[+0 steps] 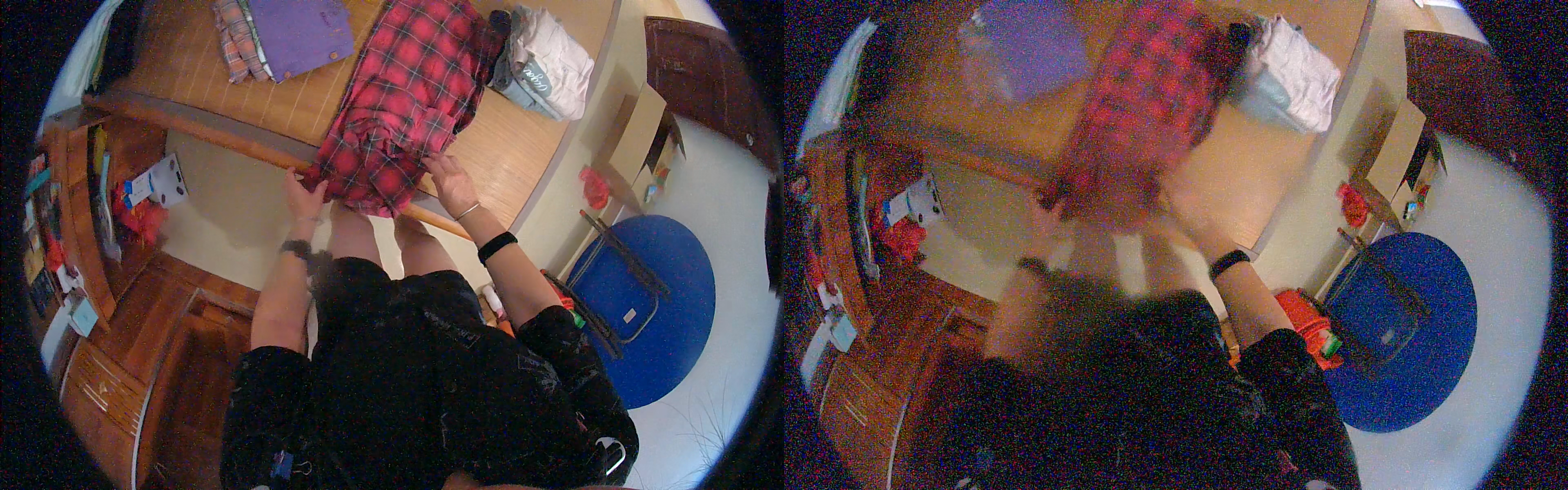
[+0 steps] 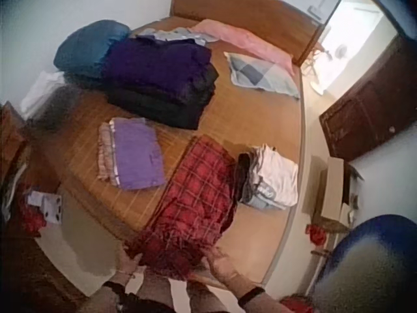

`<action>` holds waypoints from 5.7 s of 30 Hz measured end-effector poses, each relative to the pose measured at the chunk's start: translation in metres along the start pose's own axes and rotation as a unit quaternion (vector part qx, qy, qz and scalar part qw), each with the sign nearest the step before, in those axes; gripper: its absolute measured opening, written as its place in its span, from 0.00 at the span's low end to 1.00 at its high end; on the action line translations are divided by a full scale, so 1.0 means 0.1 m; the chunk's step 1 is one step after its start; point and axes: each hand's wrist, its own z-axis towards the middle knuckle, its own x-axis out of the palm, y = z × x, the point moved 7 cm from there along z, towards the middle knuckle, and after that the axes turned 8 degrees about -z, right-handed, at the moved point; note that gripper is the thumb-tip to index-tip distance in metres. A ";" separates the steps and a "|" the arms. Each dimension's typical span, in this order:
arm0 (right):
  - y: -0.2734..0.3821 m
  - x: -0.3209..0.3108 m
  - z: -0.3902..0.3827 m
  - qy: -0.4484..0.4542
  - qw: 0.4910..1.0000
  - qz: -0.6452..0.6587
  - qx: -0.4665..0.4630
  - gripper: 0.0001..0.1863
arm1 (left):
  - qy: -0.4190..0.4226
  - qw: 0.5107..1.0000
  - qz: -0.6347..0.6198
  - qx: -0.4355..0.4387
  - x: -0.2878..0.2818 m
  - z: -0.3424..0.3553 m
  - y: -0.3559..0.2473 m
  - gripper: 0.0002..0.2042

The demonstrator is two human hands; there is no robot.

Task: The recorder is folding several items of clothing on a bed and organizing them into stacks.

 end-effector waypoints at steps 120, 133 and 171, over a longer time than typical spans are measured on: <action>-1.38 0.43 0.34 -0.180 0.741 0.570 0.305 0.19 | 0.299 0.876 -0.337 -0.171 1.10 1.14 -1.69 0.18; -2.05 -1.45 -0.24 -0.294 0.797 0.443 0.288 0.15 | 0.314 0.876 -0.353 -0.100 1.10 0.64 -3.57 0.14; -2.07 -1.49 1.11 -0.242 0.928 -0.141 0.247 0.42 | 0.347 0.920 -0.118 0.142 2.00 0.62 -2.61 0.19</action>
